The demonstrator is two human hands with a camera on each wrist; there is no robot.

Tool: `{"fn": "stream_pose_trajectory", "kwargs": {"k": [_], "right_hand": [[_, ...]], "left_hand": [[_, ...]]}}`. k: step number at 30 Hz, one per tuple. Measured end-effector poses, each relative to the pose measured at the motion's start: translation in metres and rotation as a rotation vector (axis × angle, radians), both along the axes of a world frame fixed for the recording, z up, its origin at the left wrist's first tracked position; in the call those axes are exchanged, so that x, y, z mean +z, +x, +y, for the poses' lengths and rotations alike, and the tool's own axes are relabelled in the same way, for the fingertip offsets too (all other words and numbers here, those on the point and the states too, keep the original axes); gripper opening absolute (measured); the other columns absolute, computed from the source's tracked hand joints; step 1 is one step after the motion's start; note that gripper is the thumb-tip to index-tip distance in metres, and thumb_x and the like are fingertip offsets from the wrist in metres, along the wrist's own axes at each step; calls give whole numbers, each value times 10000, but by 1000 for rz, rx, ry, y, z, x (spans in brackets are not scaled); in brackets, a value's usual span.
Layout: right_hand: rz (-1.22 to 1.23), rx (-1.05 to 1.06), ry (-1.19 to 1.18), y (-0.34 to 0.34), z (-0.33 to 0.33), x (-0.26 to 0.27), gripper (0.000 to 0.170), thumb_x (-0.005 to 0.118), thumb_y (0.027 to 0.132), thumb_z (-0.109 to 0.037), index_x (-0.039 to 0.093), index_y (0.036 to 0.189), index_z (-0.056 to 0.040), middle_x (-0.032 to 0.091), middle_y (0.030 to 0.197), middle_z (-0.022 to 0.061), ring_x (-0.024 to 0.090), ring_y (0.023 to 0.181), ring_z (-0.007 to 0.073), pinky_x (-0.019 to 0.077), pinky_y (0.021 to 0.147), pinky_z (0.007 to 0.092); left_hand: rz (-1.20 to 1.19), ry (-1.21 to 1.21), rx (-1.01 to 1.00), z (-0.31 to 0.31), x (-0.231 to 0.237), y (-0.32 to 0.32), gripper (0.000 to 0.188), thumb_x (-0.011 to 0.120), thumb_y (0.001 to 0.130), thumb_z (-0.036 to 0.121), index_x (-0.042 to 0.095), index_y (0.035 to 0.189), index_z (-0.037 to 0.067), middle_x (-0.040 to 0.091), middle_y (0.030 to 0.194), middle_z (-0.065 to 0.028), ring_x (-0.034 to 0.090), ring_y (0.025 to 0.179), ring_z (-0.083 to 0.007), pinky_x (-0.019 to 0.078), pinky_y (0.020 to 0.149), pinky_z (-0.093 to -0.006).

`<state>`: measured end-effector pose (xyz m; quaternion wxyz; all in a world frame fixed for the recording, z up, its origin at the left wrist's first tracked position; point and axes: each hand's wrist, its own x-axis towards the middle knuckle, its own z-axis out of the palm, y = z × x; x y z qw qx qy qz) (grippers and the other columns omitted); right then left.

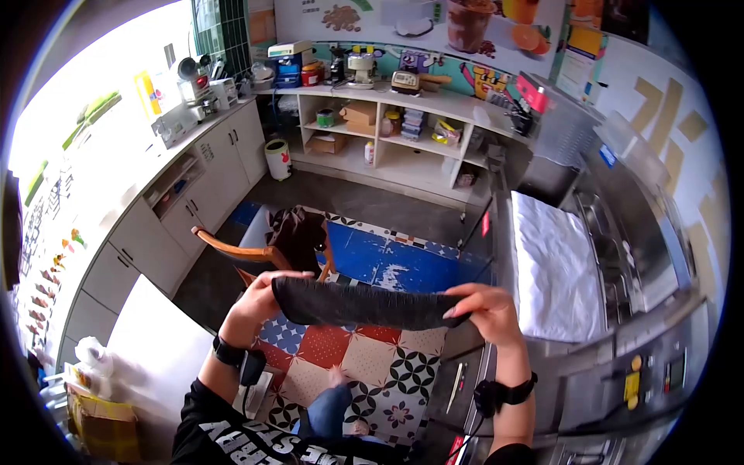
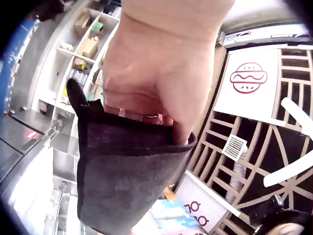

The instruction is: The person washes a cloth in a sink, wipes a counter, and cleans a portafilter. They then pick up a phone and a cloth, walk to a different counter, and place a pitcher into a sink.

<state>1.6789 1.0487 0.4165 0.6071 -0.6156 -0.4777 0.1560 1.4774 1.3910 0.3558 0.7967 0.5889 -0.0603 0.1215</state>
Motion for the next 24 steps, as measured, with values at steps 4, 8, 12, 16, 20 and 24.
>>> {"fn": "stream_pose_trajectory", "kwargs": {"k": [4,8,12,16,20,24], "right_hand": [[-72,-98,19,107,94,-14,280,401,788,157,630,873,20,686,911,113,655,881,187,478,867,284],[132,-92,-26,213,173,-19,297,349,853,104,579,987,-26,649,1000,71,614,839,102,524,675,227],[400,-66,134,317,250,-34,286,356,857,90,573,999,-32,622,1007,77,585,950,139,476,851,247],[807,-143,208,409,310,-52,278,380,886,-36,585,1074,-39,627,1051,71,602,980,163,489,867,294],[1071,-94,204,523,366,-111,338,409,908,-193,586,1157,-50,639,1104,66,617,989,181,493,862,333],[1157,-148,82,641,439,-167,271,546,915,-165,581,1160,-54,639,1087,48,609,993,169,486,866,334]], "left_hand": [[189,-222,-74,88,-32,95,414,435,1001,317,529,1245,-4,624,1128,-100,608,1044,-205,488,923,-359],[92,-355,-162,156,-14,204,440,411,1004,258,406,1367,9,540,1276,-139,530,1190,-251,439,996,-387],[112,-371,-112,219,19,318,507,439,978,270,341,1408,20,555,1262,-132,553,1169,-232,467,967,-379],[215,-507,-132,279,8,442,500,487,961,319,403,1374,53,595,1191,-93,619,1032,-202,525,843,-328],[339,-266,67,330,-27,558,412,618,915,141,494,1304,92,616,1077,-31,612,948,-109,504,741,-213],[540,-90,215,392,-62,666,360,620,919,168,539,1266,115,532,775,62,444,586,-16,298,462,-179]]}}
